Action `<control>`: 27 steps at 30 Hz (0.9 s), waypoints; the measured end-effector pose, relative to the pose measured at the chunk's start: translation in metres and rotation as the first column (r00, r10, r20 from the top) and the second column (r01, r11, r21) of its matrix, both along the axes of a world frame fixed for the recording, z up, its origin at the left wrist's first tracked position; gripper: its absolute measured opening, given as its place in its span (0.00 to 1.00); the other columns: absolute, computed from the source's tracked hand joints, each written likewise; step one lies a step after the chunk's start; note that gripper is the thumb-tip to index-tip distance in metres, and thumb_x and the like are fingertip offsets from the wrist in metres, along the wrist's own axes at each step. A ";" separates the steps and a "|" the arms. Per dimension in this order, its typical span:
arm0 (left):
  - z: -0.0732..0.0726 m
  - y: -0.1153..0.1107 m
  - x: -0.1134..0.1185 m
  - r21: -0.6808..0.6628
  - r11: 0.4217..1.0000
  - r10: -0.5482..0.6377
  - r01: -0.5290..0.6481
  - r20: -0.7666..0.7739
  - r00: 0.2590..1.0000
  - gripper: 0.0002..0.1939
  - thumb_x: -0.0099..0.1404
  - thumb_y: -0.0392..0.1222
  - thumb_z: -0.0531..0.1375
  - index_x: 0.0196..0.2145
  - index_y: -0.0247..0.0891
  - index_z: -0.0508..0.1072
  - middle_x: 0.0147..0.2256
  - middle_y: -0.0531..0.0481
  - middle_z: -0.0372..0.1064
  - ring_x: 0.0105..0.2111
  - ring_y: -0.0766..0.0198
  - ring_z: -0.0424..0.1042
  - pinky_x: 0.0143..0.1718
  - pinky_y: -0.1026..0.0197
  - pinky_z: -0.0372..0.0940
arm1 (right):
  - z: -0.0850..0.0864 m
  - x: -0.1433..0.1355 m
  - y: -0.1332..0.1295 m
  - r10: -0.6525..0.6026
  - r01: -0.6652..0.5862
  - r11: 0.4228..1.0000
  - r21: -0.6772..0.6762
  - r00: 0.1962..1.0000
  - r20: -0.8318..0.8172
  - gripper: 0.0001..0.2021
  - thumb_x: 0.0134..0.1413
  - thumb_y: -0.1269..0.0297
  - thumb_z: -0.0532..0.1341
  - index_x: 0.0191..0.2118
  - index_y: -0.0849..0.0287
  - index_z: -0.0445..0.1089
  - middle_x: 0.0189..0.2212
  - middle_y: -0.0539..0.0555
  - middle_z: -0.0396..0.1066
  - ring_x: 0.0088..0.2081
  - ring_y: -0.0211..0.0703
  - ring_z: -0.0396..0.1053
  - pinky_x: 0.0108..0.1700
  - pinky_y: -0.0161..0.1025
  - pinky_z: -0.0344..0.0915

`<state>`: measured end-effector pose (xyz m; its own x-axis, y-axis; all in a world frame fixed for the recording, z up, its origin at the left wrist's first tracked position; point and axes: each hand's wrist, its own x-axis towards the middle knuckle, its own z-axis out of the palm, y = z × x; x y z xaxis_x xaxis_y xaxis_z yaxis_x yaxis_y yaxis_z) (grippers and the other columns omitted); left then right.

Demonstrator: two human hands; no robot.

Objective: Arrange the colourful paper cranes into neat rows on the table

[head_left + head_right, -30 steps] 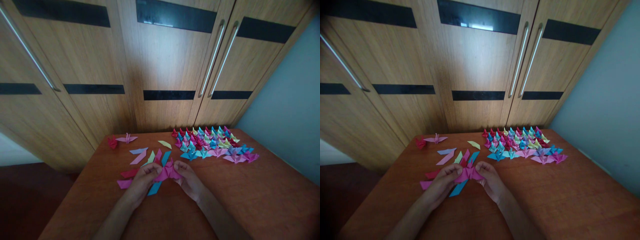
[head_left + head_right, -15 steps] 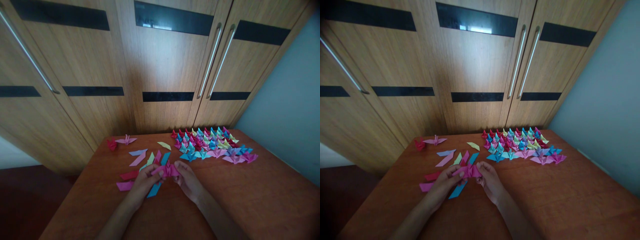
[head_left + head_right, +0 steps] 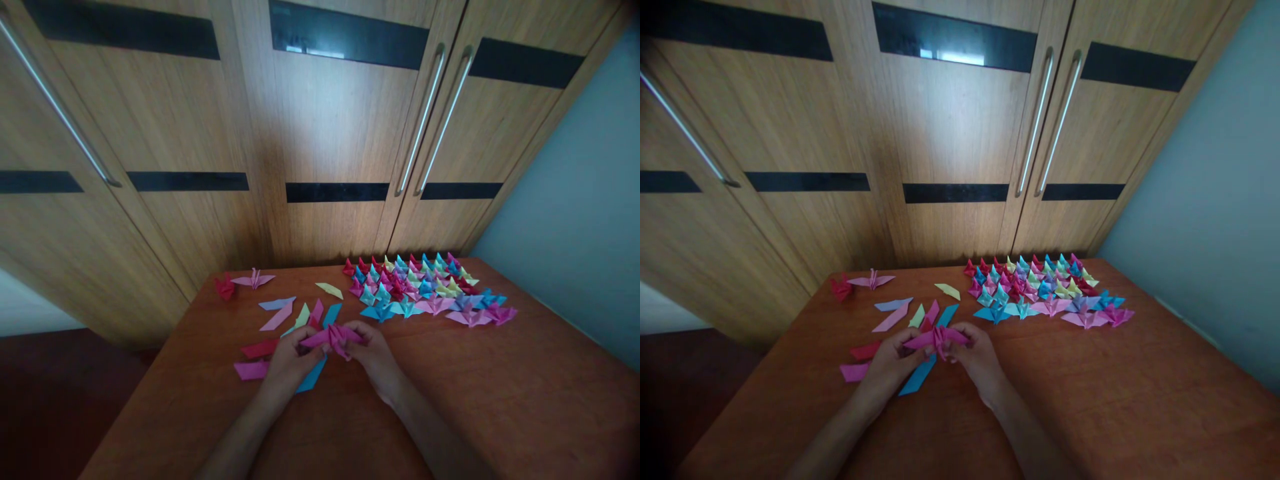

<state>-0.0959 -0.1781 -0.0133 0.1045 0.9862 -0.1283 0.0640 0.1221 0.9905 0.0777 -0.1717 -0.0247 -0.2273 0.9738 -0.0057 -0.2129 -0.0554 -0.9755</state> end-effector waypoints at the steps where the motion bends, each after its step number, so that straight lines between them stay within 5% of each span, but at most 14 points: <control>1: 0.001 0.000 0.000 0.004 1.000 0.000 0.000 0.004 1.000 0.14 0.49 0.47 0.68 0.27 0.35 0.71 0.21 0.56 0.65 0.21 0.68 0.61 0.22 0.68 0.52 | 0.000 0.000 0.000 0.013 -0.013 1.000 -0.008 1.000 -0.001 0.12 0.46 0.57 0.67 0.33 0.60 0.72 0.25 0.49 0.70 0.27 0.36 0.65 0.29 0.33 0.59; 20: 0.014 -0.010 0.001 -0.076 0.990 -0.068 0.117 0.467 0.881 0.09 0.56 0.42 0.66 0.31 0.33 0.74 0.26 0.51 0.70 0.22 0.73 0.61 0.24 0.69 0.55 | -0.003 0.005 0.003 0.046 -0.148 0.964 -0.222 0.912 -0.408 0.10 0.43 0.61 0.70 0.31 0.60 0.74 0.24 0.48 0.69 0.21 0.28 0.61 0.24 0.27 0.59; 27: 0.014 -0.009 -0.003 -0.072 0.983 -0.129 0.167 0.376 0.918 0.11 0.58 0.45 0.64 0.31 0.34 0.74 0.27 0.48 0.73 0.25 0.68 0.66 0.27 0.67 0.58 | -0.004 0.005 0.004 0.060 -0.147 0.968 -0.205 0.924 -0.379 0.12 0.45 0.57 0.69 0.32 0.60 0.74 0.23 0.49 0.69 0.22 0.31 0.63 0.25 0.29 0.59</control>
